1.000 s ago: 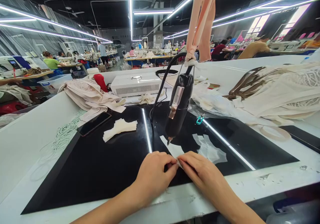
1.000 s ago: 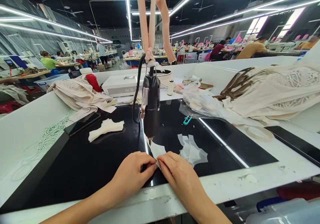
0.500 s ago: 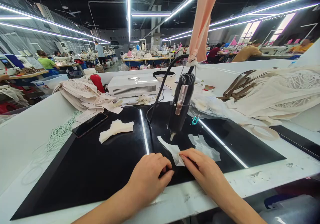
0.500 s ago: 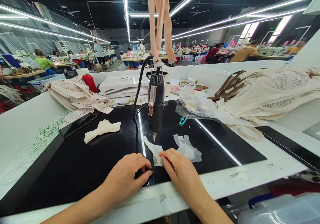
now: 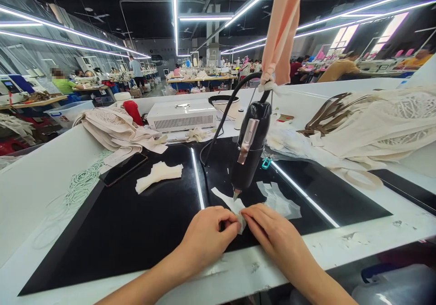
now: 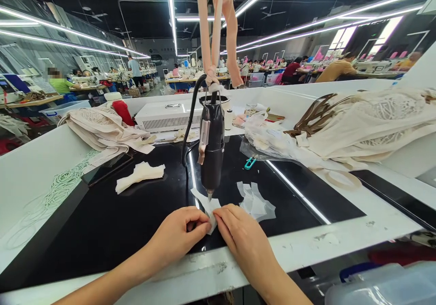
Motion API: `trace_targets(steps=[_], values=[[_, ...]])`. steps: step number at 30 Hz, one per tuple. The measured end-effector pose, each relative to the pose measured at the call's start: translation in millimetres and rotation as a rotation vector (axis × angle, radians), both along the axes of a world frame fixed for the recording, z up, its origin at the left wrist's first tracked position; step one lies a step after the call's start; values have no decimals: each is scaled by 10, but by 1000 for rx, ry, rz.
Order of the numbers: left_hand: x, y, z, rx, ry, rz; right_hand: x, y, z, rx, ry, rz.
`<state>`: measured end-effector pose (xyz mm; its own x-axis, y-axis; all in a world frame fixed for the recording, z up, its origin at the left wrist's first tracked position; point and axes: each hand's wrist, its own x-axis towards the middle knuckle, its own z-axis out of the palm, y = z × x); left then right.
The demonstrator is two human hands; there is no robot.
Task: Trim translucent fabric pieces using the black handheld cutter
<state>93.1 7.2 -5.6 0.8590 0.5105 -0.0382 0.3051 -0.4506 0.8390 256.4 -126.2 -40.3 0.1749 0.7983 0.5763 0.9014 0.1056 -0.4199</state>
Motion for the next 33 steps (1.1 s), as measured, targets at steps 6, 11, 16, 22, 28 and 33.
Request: trace_targets(steps=[6,11,16,22,28,33], values=[[-34,6,-23,17,-15,-5,31,-18,38,-11,53,-38],[-24,-9,-6,3,-22,19,-8,-89,137,-142,206,-34],[-29,-22,8,-13,-14,40,-71,-94,130,-210,262,-8],[-31,-32,4,-30,-3,48,-99,-81,90,-187,211,-24],[-37,-35,16,-15,8,41,-24,-86,87,-161,247,-72],[-31,-38,12,-18,-10,31,-45,-93,71,-205,283,-56]])
